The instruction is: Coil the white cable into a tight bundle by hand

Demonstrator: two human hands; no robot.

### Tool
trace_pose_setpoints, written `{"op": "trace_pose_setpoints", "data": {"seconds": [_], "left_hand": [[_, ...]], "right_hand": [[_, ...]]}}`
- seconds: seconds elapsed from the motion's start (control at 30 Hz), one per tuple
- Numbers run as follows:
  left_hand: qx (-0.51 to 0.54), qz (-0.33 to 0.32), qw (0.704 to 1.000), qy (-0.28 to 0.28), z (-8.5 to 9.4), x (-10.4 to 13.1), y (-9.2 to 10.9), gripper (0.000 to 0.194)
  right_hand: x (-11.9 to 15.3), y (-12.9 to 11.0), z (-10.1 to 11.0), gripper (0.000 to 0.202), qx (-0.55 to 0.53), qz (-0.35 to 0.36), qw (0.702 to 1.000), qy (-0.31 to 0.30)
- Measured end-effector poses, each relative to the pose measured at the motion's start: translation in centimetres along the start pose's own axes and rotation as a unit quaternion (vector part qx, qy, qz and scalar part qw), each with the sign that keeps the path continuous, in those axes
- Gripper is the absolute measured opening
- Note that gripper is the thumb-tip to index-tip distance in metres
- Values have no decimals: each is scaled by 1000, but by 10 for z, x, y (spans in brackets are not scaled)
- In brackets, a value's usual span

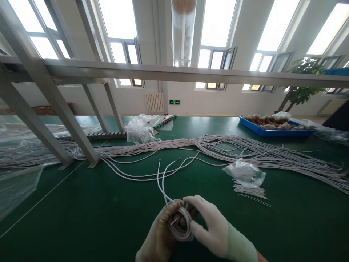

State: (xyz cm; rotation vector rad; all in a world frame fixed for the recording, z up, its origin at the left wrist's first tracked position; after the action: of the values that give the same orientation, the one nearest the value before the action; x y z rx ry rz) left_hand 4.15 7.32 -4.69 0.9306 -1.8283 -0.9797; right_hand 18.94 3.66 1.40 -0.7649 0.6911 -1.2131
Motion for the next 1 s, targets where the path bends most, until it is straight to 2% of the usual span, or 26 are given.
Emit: {"op": "trace_pose_setpoints", "data": {"seconds": [0.1,0.13,0.2,0.3,0.4,0.5,0.63,0.77,0.87,1.0], "left_hand": [[-50,26,998,-28,-1,-2,-11,46],[-51,32,997,-39,-1,-3,-14,47],[-52,32,996,-62,-3,-4,-19,52],[-121,17,990,-74,-1,-9,-28,54],[-196,-39,979,-30,9,-14,-28,51],[-177,-75,981,-14,11,-11,-24,39],[-134,-74,988,1,9,-2,-19,39],[-98,-46,994,-15,3,1,-22,38],[-103,-56,993,-8,4,-1,-20,39],[-100,-62,993,28,10,-5,-13,47]], "right_hand": [[-1,8,-11,74,45,-74,996,-3],[-2,10,-15,79,63,-95,993,-1],[-6,11,-22,76,99,-106,989,13],[-12,1,-27,58,144,-37,988,44],[-9,-12,-26,47,173,61,979,90],[-3,-15,-22,47,180,107,969,131],[2,-20,-18,46,199,141,954,174],[3,-25,-19,46,231,147,944,185],[6,-18,-17,44,266,127,931,216],[11,-9,-16,38,332,129,897,263]]}}
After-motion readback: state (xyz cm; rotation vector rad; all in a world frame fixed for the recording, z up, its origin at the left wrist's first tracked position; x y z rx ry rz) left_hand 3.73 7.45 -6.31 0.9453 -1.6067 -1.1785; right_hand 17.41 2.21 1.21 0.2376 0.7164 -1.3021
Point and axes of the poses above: each hand's wrist, its own x-axis away from the middle knuckle, its own z-axis out of the back of the hand, y = z × x, the point moved 9 cm from there along -x, towards the middle knuckle, and after that the axes turned 1 degree about -z, right-handed, at the moved point
